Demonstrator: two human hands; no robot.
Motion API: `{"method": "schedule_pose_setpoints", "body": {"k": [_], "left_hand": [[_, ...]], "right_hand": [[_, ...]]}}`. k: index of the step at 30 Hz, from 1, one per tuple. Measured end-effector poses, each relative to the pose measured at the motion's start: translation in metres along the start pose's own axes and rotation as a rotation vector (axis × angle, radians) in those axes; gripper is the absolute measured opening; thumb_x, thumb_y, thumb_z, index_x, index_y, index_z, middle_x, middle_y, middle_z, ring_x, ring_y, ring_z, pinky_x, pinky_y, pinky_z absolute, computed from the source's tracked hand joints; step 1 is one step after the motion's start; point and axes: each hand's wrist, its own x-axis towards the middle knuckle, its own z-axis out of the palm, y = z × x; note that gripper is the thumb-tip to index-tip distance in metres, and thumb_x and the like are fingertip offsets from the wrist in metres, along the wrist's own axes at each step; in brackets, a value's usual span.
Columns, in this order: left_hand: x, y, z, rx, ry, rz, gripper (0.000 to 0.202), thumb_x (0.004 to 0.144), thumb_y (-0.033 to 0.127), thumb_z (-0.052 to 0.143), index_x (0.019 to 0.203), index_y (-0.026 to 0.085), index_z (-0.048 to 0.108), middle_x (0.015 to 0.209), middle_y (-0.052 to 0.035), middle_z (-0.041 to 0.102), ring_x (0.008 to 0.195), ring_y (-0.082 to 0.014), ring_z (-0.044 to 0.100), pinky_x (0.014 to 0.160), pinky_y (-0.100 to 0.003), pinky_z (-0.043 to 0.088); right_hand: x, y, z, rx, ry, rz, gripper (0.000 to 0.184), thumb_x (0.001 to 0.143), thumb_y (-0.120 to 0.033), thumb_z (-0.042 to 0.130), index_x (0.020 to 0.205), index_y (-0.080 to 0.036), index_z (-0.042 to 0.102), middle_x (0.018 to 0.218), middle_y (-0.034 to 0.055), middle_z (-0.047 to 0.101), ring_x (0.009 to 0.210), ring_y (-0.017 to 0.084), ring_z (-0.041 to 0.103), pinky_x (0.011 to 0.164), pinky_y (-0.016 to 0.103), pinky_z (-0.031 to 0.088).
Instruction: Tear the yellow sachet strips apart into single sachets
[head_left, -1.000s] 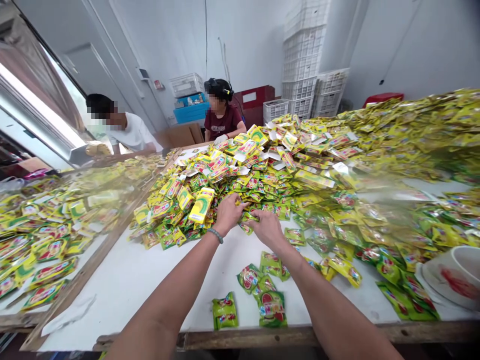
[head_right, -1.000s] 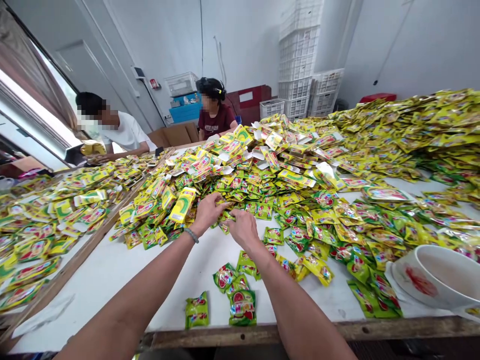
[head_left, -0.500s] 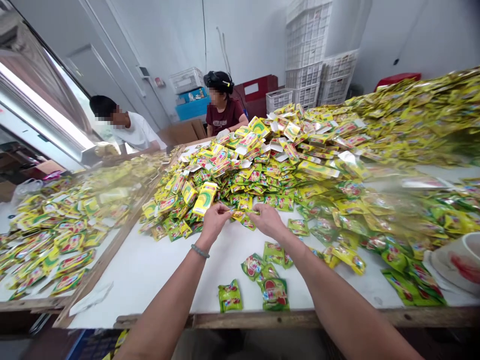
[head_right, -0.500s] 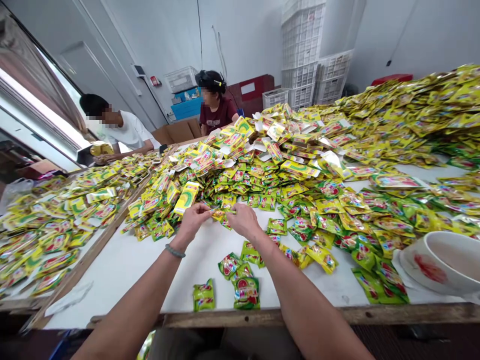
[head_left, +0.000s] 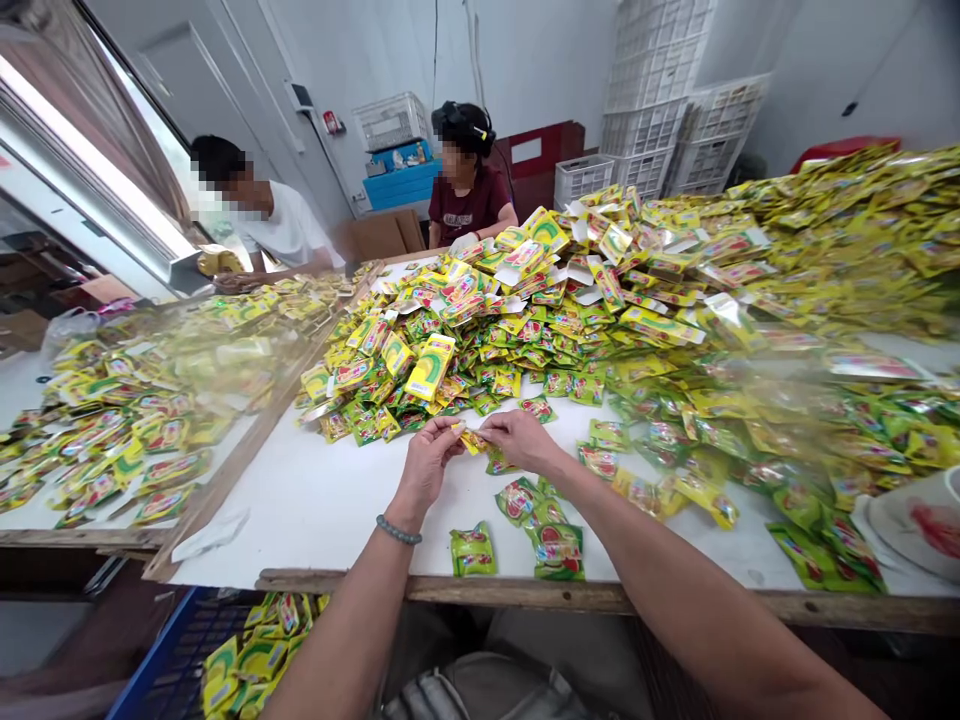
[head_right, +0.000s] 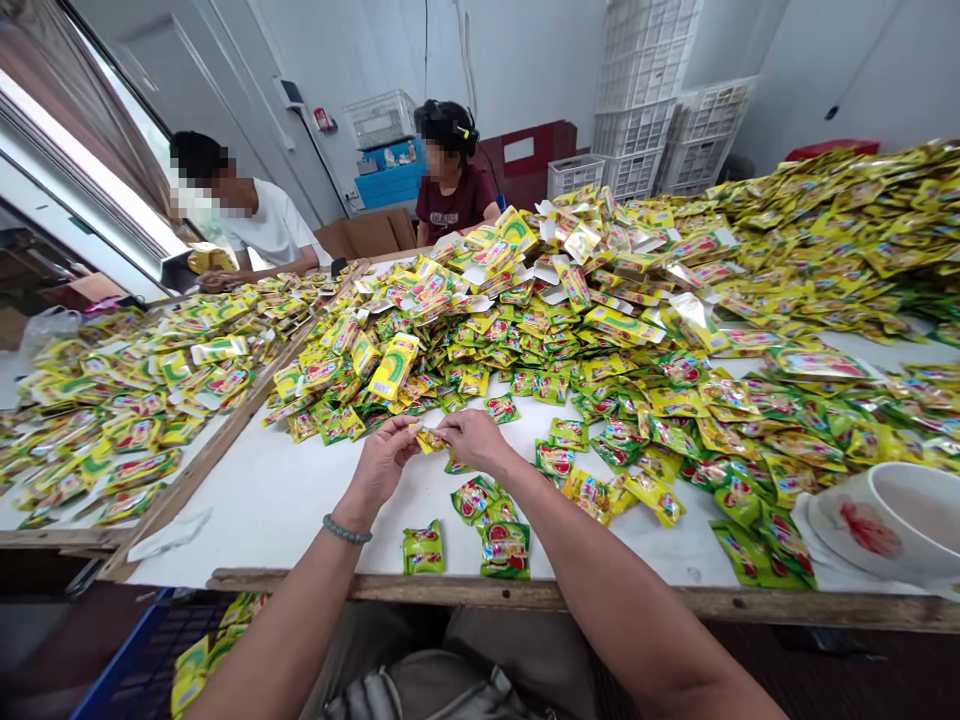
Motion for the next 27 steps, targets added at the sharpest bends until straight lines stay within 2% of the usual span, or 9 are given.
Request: {"method": "schedule_pose_setpoints", "body": {"k": [5, 7, 10, 13, 16, 20, 25, 27], "left_hand": [[-0.002, -0.003, 0.009, 0.080, -0.039, 0.031, 0.045, 0.058, 0.034, 0.086, 0.092, 0.016, 0.063, 0.078, -0.0014, 0.070, 0.063, -0.0124, 0.063, 0.061, -0.024, 0.049], [-0.004, -0.004, 0.010, 0.109, -0.069, 0.054, 0.043, 0.060, 0.036, 0.085, 0.092, 0.014, 0.065, 0.079, -0.0026, 0.070, 0.062, -0.0120, 0.062, 0.061, -0.024, 0.048], [-0.002, -0.005, 0.010, 0.093, -0.085, 0.063, 0.040, 0.067, 0.042, 0.080, 0.090, 0.012, 0.067, 0.073, -0.0039, 0.070, 0.060, -0.0121, 0.062, 0.060, -0.024, 0.047], [-0.001, -0.006, 0.011, 0.096, -0.047, 0.093, 0.038, 0.064, 0.041, 0.082, 0.081, 0.012, 0.066, 0.064, -0.0031, 0.068, 0.056, -0.0122, 0.060, 0.057, -0.024, 0.044], [-0.001, -0.008, 0.012, 0.129, -0.030, 0.126, 0.036, 0.060, 0.039, 0.084, 0.072, 0.013, 0.062, 0.056, -0.0019, 0.065, 0.052, -0.0121, 0.058, 0.055, -0.024, 0.043], [-0.003, -0.009, 0.011, 0.074, -0.071, 0.116, 0.037, 0.059, 0.038, 0.086, 0.072, 0.013, 0.062, 0.059, -0.0027, 0.067, 0.054, -0.0135, 0.060, 0.056, -0.025, 0.043], [-0.005, -0.005, 0.010, -0.065, -0.092, 0.058, 0.035, 0.057, 0.033, 0.087, 0.074, 0.013, 0.063, 0.063, -0.0010, 0.067, 0.053, -0.0122, 0.060, 0.056, -0.024, 0.042], [-0.005, -0.004, 0.010, -0.085, -0.094, 0.053, 0.036, 0.056, 0.032, 0.088, 0.073, 0.013, 0.063, 0.063, -0.0010, 0.067, 0.052, -0.0119, 0.059, 0.056, -0.024, 0.041]], "right_hand": [[-0.005, -0.002, 0.005, -0.145, 0.143, -0.126, 0.021, 0.085, -0.019, 0.044, 0.071, -0.017, 0.061, 0.070, 0.0029, 0.062, 0.066, 0.014, 0.052, 0.062, 0.026, 0.033], [-0.005, -0.001, 0.006, -0.133, 0.157, -0.109, 0.024, 0.087, -0.023, 0.040, 0.068, -0.018, 0.054, 0.066, 0.0018, 0.057, 0.061, 0.014, 0.049, 0.059, 0.026, 0.032], [-0.002, 0.000, 0.008, -0.007, 0.131, -0.055, 0.030, 0.088, -0.034, 0.039, 0.063, -0.020, 0.047, 0.059, -0.0005, 0.050, 0.058, 0.014, 0.045, 0.056, 0.027, 0.031], [0.001, 0.001, 0.009, 0.163, 0.116, -0.014, 0.034, 0.085, -0.046, 0.044, 0.063, -0.020, 0.048, 0.060, -0.0005, 0.052, 0.058, 0.015, 0.046, 0.056, 0.028, 0.034], [0.004, 0.006, 0.012, 0.226, 0.138, 0.011, 0.035, 0.075, -0.048, 0.055, 0.058, -0.020, 0.044, 0.056, -0.0016, 0.048, 0.056, 0.014, 0.042, 0.055, 0.028, 0.032], [0.007, 0.014, 0.016, 0.397, 0.102, 0.002, 0.036, 0.073, -0.050, 0.055, 0.056, -0.020, 0.043, 0.053, -0.0034, 0.042, 0.054, 0.012, 0.037, 0.053, 0.027, 0.031], [0.008, 0.010, 0.015, 0.505, 0.151, 0.016, 0.037, 0.070, -0.053, 0.061, 0.062, -0.019, 0.050, 0.057, -0.0027, 0.049, 0.055, 0.012, 0.045, 0.052, 0.025, 0.037], [0.008, 0.006, 0.013, 0.556, 0.099, 0.027, 0.037, 0.068, -0.055, 0.062, 0.066, -0.019, 0.053, 0.058, -0.0014, 0.054, 0.056, 0.013, 0.051, 0.054, 0.027, 0.041]]}}
